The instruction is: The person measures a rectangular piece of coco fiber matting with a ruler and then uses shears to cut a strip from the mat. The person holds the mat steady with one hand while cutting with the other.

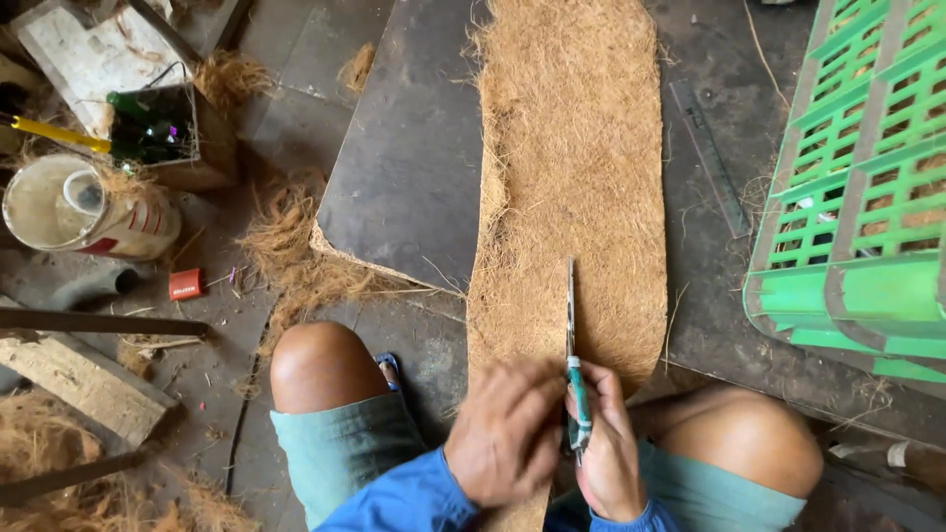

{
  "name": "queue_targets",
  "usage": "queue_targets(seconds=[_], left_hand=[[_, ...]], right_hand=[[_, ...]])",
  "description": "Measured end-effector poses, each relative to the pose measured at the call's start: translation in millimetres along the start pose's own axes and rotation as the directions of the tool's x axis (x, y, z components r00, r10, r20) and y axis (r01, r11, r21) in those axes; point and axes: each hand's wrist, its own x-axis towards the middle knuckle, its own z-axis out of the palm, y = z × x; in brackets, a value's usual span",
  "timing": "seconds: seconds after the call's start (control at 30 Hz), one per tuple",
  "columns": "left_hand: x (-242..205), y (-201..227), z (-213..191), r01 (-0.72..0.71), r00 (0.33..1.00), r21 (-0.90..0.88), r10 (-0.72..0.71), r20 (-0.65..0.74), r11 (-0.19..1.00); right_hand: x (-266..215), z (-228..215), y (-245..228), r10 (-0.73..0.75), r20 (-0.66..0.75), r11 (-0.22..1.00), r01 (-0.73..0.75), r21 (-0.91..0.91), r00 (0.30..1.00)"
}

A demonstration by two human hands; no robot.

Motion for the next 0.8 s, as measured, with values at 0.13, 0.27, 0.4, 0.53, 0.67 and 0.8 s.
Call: queue_targets(seconds=[0.13,0.27,0.4,0.53,0.67,0.8], left_hand=[[-14.7,6.3,-10.1,-0.096,0.991,-0.04,0.099,0.086,0.995],[-14.9,15.6,-18.3,-0.183,0.945,-0.058,0.192,0.265,0.981],[-15.6,12.5,-15.4,-0.301,0.878,-0.04,0.293,0.379,0.953],[-17.8,21.9,-10.7,-0.275,0.821,-0.159,0.318,0.473,0.948],[-34.8,15.5,6.8,-0.313,0.817,-0.114,0.329,0.474,0.943],[-35.1,15.6,9.0,-0.331,0.83,-0.065,0.324,0.454,0.941]], right_hand=[[-0.9,-5.5,-3.1,0.047,-0.042,0.999,-0.048,-0.022,0.998],[-1.2,-4.2,-8.7,0.004,-0.027,0.989,-0.008,-0.148,1.0],[0.1,-3.3,-13.7,-0.009,-0.036,0.984,0.003,-0.179,0.999],[-1.6,0.7,-17.9,0.003,-0.025,0.97,-0.008,-0.242,1.0],[-1.3,0.5,-9.1,-0.035,-0.02,0.981,0.031,-0.194,0.999],[0.3,5.0,-9.2,-0.056,0.017,0.979,0.058,-0.198,0.998]])
